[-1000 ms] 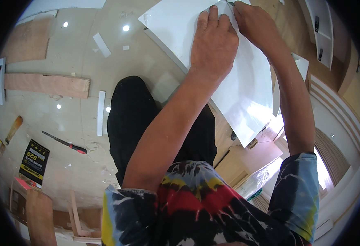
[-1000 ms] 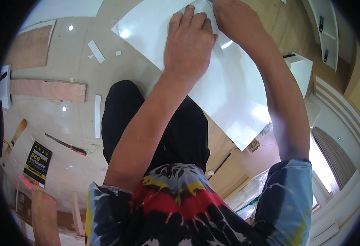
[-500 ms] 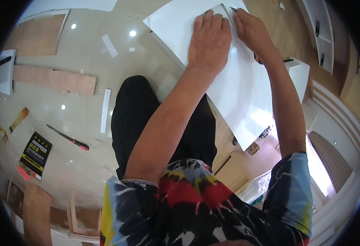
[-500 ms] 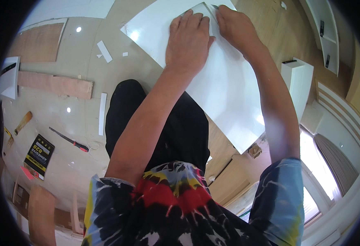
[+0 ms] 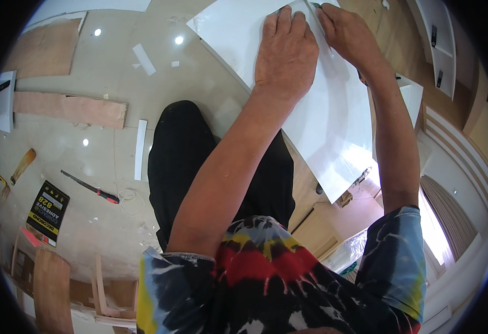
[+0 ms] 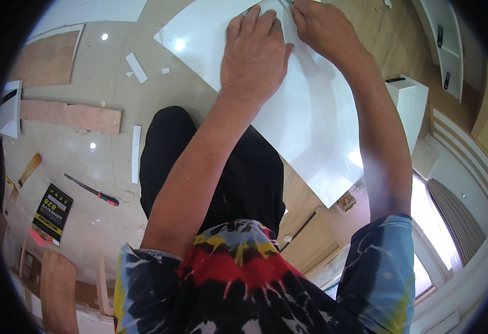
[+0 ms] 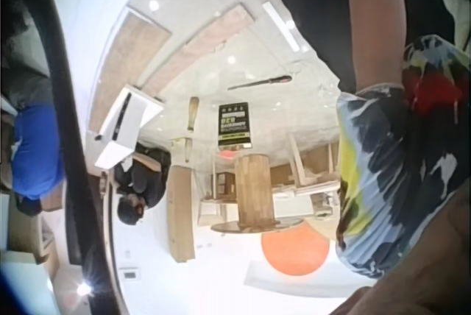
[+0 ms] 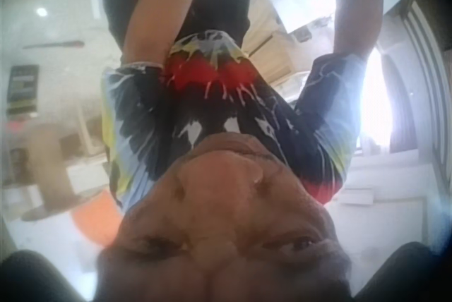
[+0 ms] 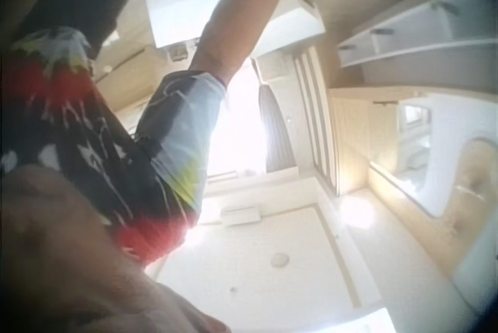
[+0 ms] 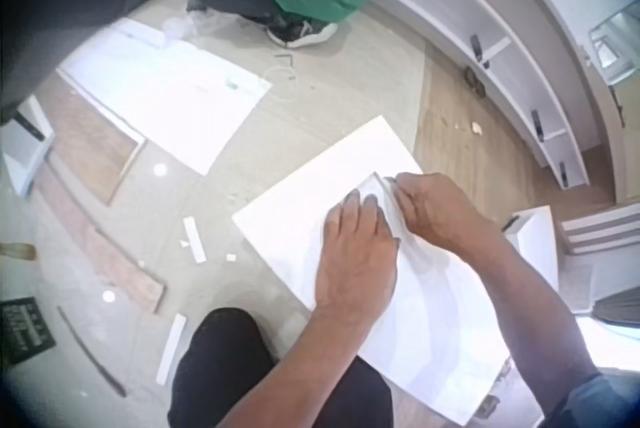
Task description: The person uses a utility knife to score and cut a rectangular recess into a white laminate panel. They repeatedly score the edges, snap off the inner piece, and trim the edges to refine the cutout.
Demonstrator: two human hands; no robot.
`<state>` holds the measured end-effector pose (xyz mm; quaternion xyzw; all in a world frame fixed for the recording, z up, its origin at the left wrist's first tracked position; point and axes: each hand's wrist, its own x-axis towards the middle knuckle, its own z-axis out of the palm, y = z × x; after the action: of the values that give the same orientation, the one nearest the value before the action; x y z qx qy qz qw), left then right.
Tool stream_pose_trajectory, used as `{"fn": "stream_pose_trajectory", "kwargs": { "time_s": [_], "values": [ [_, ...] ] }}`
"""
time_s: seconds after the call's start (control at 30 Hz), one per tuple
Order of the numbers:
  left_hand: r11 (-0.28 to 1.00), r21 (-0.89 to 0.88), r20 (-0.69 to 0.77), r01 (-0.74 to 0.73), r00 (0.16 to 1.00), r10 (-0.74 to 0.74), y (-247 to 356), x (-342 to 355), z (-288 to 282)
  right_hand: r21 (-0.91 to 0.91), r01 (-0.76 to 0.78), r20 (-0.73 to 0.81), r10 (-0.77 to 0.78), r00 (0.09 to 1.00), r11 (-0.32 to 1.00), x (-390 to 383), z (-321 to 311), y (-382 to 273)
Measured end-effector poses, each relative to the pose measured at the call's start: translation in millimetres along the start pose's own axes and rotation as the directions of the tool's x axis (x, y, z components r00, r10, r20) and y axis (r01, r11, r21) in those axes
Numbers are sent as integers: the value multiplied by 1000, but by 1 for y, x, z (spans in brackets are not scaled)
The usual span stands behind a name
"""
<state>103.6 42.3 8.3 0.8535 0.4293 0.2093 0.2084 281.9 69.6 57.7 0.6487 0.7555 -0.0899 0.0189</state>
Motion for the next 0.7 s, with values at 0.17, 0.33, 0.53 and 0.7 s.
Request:
{"fn": "stream_pose_trajectory", "kwargs": {
  "time_s": [0.17, 0.33, 0.53, 0.7],
  "values": [
    [983, -184, 29, 11, 1000, -6, -2, 5, -3, 40, -16, 4, 16, 1000, 999, 0, -5, -5],
    [1000, 3, -9, -10, 1000, 10, 0, -1, 1, 16, -10, 4, 10, 1000, 1000, 0, -3, -5],
    [1000, 1, -32, -25, 999, 25, -1, 1, 2, -18, -25, -11, 25, 1000, 1000, 0, 0, -5],
    [988, -154, -32, -11, 999, 6, -2, 2, -3, -40, -33, 36, 35, 999, 999, 1, -6, -2]
  ]
}}
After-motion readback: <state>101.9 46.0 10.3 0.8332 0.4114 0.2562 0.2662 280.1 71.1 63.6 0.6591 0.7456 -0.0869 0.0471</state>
